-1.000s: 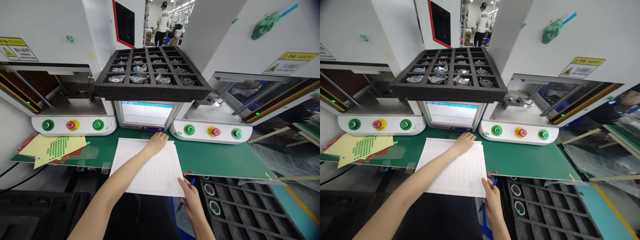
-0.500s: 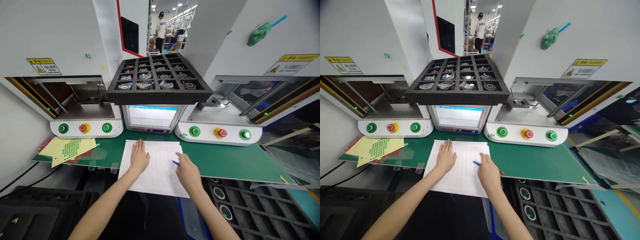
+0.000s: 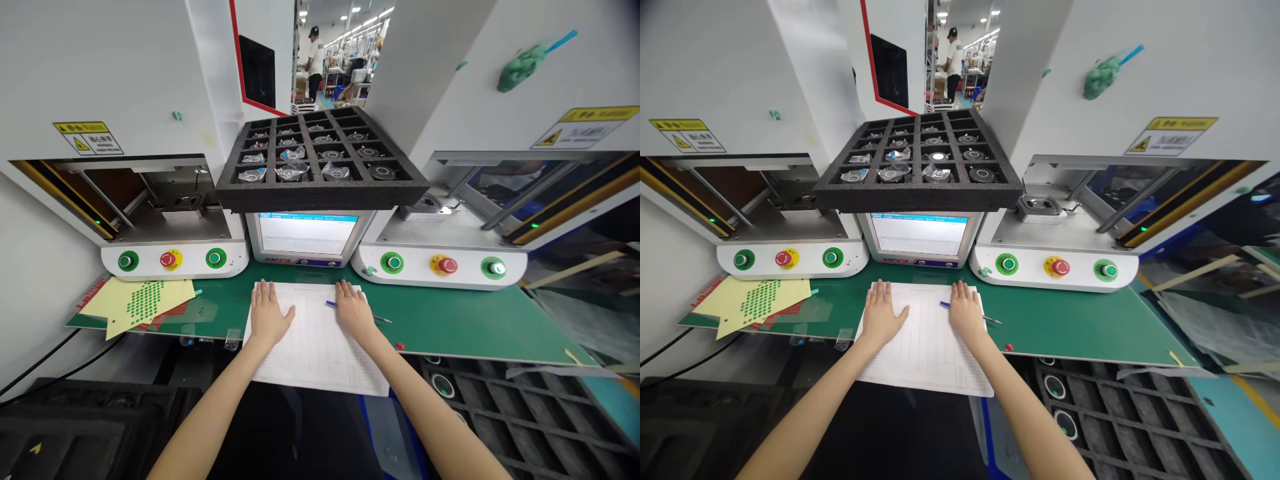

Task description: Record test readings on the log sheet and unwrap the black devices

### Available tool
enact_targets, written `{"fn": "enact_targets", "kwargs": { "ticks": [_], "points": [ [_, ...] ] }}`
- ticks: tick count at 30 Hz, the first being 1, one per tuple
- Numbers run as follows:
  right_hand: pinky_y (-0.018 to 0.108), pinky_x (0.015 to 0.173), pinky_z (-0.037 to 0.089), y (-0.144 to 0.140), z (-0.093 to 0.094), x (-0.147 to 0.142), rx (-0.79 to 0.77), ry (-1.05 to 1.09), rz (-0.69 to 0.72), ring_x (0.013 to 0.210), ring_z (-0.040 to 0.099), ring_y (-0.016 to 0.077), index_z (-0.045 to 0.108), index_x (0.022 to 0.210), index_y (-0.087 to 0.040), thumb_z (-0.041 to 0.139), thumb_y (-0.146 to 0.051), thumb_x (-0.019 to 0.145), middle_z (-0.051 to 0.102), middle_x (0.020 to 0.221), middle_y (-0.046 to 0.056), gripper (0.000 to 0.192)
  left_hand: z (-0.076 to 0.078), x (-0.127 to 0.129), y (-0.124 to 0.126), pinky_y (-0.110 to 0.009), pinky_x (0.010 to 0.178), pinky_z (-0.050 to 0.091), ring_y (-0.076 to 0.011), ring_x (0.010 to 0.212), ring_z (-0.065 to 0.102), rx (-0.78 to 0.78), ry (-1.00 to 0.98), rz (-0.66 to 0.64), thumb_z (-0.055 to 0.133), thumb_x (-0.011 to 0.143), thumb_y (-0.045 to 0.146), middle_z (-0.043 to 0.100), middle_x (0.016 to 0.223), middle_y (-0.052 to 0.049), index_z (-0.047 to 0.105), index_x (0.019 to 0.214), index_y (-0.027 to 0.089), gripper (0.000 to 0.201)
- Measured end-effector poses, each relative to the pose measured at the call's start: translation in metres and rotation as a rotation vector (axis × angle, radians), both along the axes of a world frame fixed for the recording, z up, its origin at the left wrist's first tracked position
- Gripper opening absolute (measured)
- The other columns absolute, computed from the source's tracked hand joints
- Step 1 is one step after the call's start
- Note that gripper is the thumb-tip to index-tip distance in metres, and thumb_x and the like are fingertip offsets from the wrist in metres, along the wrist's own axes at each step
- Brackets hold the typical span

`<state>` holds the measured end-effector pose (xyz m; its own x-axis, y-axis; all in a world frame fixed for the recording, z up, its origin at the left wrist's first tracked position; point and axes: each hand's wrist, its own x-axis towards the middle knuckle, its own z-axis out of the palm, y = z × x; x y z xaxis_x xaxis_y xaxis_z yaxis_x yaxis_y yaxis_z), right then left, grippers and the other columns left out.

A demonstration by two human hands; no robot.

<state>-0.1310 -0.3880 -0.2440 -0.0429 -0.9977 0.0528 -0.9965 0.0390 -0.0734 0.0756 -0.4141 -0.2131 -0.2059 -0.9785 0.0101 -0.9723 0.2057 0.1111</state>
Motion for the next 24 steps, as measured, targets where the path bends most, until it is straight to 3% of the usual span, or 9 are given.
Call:
{"fn": "enact_targets", "kwargs": {
  "ticks": [5,9,11,13,15,17,19,21,24],
  "points": [
    [0.05,0.101,0.044,0.005,0.001,-0.022,-0.065,-0.047,-0.04,0.125,0.053,0.035,0.054,0.129,0.004,0.032,0.002,0.081,0.051,0.134,0.029,0.054,-0.001,0.001,-0.001,-0.045,0.121,0.019,-0.034,0.145,0.022,-0.023,0.009,0.031,0.047,0.086,0.05,0.026,0.152,-0.028,0.031,0.142,-0.011,0.085],
    [0.041,0.105,0.044,0.018,0.031,-0.045,-0.155,-0.107,0.047,0.124,0.054,0.0272,0.068,0.111,-0.005,0.036,0.002,0.074,0.062,0.127,0.02,0.049,-0.002,0.0,0.001,-0.045,0.12,0.021,-0.0324,0.144,0.025,-0.053,0.037,0.043,0.047,0.085,0.051,0.03,0.151,-0.026,0.035,0.142,-0.006,0.082],
    [0.041,0.106,0.043,0.033,0.052,-0.057,-0.307,-0.228,0.052,0.127,0.051,0.025,0.067,0.113,-0.012,0.036,-0.006,0.079,0.059,0.132,0.014,0.046,-0.003,0.0,0.002,-0.047,0.12,0.021,-0.0325,0.144,0.025,-0.063,0.051,0.036,0.048,0.085,0.05,0.03,0.151,-0.025,0.035,0.142,-0.006,0.082],
    [0.04,0.091,0.051,0.049,0.071,-0.065,-0.48,-0.506,-0.025,0.108,0.061,0.0246,0.066,0.114,-0.016,0.032,-0.023,0.089,0.064,0.121,0.013,0.043,-0.003,0.001,0.003,-0.049,0.12,0.019,-0.0338,0.144,0.024,-0.071,0.065,0.03,0.048,0.085,0.049,0.03,0.151,-0.026,0.034,0.142,-0.008,0.082],
    [0.034,0.06,0.051,0.061,0.082,-0.066,-0.463,-0.862,-0.158,0.065,0.061,0.0196,0.068,0.109,-0.014,0.025,-0.045,0.094,0.069,0.081,0.01,0.055,-0.002,0.002,0.003,-0.051,0.12,0.018,-0.0362,0.144,0.025,-0.082,0.077,0.023,0.049,0.086,0.047,0.031,0.15,-0.028,0.033,0.141,-0.01,0.081],
    [0.03,0.042,0.04,0.065,0.083,-0.06,-0.287,-1.16,-0.254,0.041,0.046,0.0147,0.07,0.101,-0.011,0.026,-0.064,0.09,0.061,0.056,0.005,0.07,0.001,0.002,0.005,-0.054,0.12,0.016,-0.0393,0.143,0.025,-0.098,0.09,0.001,0.05,0.086,0.044,0.033,0.149,-0.029,0.037,0.139,-0.011,0.077],
    [0.029,0.042,0.039,0.06,0.077,-0.05,-0.166,-1.343,-0.246,0.043,0.047,0.0135,0.069,0.099,-0.01,0.045,-0.07,0.08,0.066,0.064,0.007,0.067,0.005,-0.002,0.007,-0.053,0.12,0.016,-0.0394,0.142,0.025,-0.111,0.105,-0.059,0.052,0.086,0.037,0.036,0.148,-0.027,0.044,0.136,-0.006,0.067],
    [0.026,0.045,0.04,0.048,0.066,-0.04,-0.166,-1.401,-0.209,0.05,0.051,0.012,0.068,0.094,-0.013,0.066,-0.059,0.07,0.069,0.077,0.007,0.051,0.01,-0.009,0.01,-0.046,0.118,0.024,-0.0345,0.139,0.033,-0.111,0.126,-0.142,0.051,0.086,0.028,0.044,0.145,-0.021,0.053,0.129,0.002,0.05],
    [0.022,0.041,0.03,0.023,0.05,-0.028,-0.211,-1.433,-0.221,0.043,0.039,0.0073,0.061,0.077,-0.016,0.067,-0.046,0.07,0.059,0.058,-0.001,0.031,0.013,-0.024,0.011,-0.035,0.097,0.045,-0.025,0.114,0.056,-0.077,0.169,-0.21,0.047,0.086,0.018,0.064,0.119,-0.012,0.064,0.107,0.012,0.027]
  ]
}}
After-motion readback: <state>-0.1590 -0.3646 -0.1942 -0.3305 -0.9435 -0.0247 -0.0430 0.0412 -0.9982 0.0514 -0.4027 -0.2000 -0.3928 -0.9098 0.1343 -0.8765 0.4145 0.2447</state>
